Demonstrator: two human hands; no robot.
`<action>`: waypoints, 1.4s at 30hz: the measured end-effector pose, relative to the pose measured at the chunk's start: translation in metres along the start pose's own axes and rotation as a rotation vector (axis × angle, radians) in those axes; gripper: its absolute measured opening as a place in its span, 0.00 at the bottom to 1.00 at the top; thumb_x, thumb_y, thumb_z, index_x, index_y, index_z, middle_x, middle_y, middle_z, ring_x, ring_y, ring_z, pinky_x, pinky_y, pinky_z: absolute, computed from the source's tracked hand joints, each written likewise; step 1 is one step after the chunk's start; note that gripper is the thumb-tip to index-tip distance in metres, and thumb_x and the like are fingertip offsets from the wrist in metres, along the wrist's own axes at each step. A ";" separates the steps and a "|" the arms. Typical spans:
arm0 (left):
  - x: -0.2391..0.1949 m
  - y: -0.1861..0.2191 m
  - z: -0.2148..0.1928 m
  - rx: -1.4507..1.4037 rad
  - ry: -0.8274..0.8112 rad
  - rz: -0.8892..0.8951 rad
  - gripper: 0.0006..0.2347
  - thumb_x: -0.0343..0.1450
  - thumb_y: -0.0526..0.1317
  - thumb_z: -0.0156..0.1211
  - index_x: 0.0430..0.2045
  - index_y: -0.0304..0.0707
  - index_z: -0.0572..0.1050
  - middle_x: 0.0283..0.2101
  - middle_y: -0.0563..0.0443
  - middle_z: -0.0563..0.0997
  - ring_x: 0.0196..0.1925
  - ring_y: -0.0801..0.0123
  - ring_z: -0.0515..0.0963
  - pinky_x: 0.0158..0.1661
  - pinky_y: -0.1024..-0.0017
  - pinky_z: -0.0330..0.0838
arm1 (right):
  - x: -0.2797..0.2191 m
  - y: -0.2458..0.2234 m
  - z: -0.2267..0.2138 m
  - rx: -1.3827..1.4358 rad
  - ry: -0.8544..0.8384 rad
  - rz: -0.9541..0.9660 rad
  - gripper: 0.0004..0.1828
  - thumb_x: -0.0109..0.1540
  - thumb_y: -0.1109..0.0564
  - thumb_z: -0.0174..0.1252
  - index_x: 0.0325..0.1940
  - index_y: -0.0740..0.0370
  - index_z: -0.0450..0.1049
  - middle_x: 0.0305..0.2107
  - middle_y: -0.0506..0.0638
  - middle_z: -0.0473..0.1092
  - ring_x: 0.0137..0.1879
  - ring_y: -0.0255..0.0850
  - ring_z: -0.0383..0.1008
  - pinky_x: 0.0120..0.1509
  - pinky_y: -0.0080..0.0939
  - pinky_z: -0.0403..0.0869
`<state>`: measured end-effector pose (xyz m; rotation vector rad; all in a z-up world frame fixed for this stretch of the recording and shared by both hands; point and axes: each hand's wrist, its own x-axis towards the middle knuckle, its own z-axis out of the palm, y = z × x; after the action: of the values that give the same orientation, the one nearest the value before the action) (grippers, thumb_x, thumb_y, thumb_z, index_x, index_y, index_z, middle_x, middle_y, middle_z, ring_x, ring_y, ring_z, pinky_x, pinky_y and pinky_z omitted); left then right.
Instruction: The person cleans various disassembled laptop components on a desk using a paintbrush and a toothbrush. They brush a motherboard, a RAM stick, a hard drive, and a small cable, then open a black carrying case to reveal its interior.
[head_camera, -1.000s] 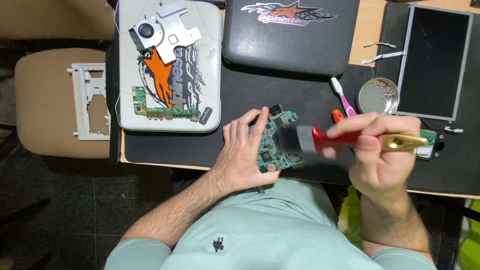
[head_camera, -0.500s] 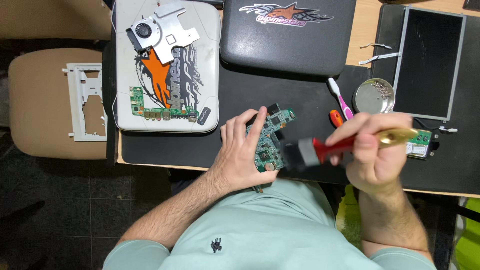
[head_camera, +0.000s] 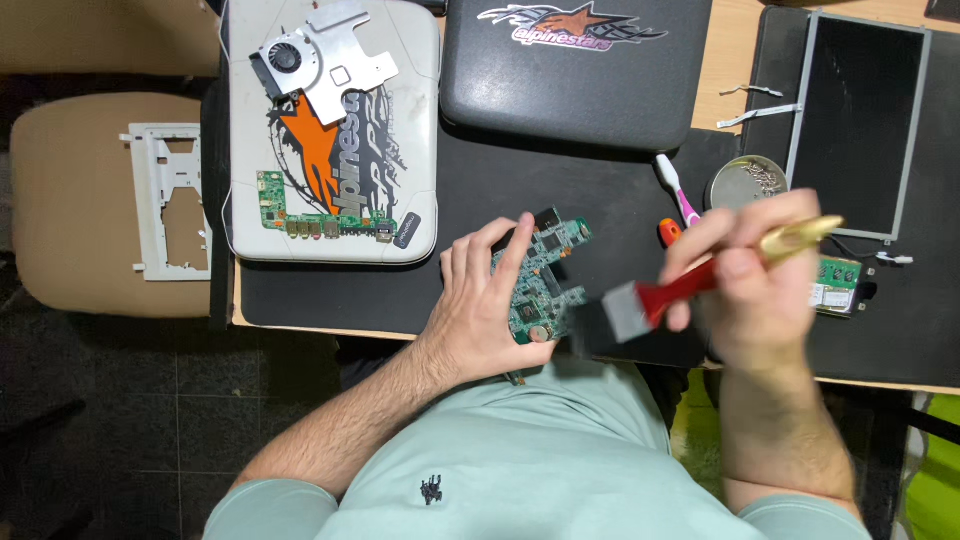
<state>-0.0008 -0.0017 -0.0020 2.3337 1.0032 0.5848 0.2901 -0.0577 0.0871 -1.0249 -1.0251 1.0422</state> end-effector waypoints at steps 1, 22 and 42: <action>-0.001 -0.001 -0.001 -0.001 0.000 -0.005 0.61 0.60 0.58 0.77 0.94 0.41 0.50 0.82 0.37 0.65 0.75 0.39 0.71 0.72 0.46 0.69 | 0.002 -0.002 -0.005 0.001 -0.003 0.004 0.22 0.79 0.41 0.65 0.57 0.47 0.57 0.36 0.68 0.76 0.16 0.47 0.71 0.17 0.36 0.69; -0.004 -0.008 -0.003 -0.262 0.055 0.095 0.64 0.54 0.45 0.75 0.96 0.36 0.49 0.75 0.35 0.63 0.72 0.40 0.66 0.73 0.44 0.58 | 0.003 0.066 -0.012 -0.215 0.184 -0.061 0.22 0.83 0.70 0.57 0.62 0.53 0.50 0.38 0.63 0.76 0.21 0.51 0.81 0.24 0.46 0.86; -0.006 -0.012 0.000 -0.289 0.072 0.131 0.64 0.55 0.45 0.76 0.96 0.39 0.50 0.74 0.37 0.64 0.70 0.42 0.67 0.72 0.44 0.58 | -0.002 0.075 -0.021 0.117 0.178 -0.014 0.19 0.83 0.64 0.56 0.64 0.51 0.52 0.34 0.65 0.73 0.15 0.54 0.79 0.17 0.45 0.86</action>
<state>-0.0110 0.0006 -0.0103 2.1432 0.7437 0.8141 0.2969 -0.0487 0.0104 -0.9942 -0.8167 0.9692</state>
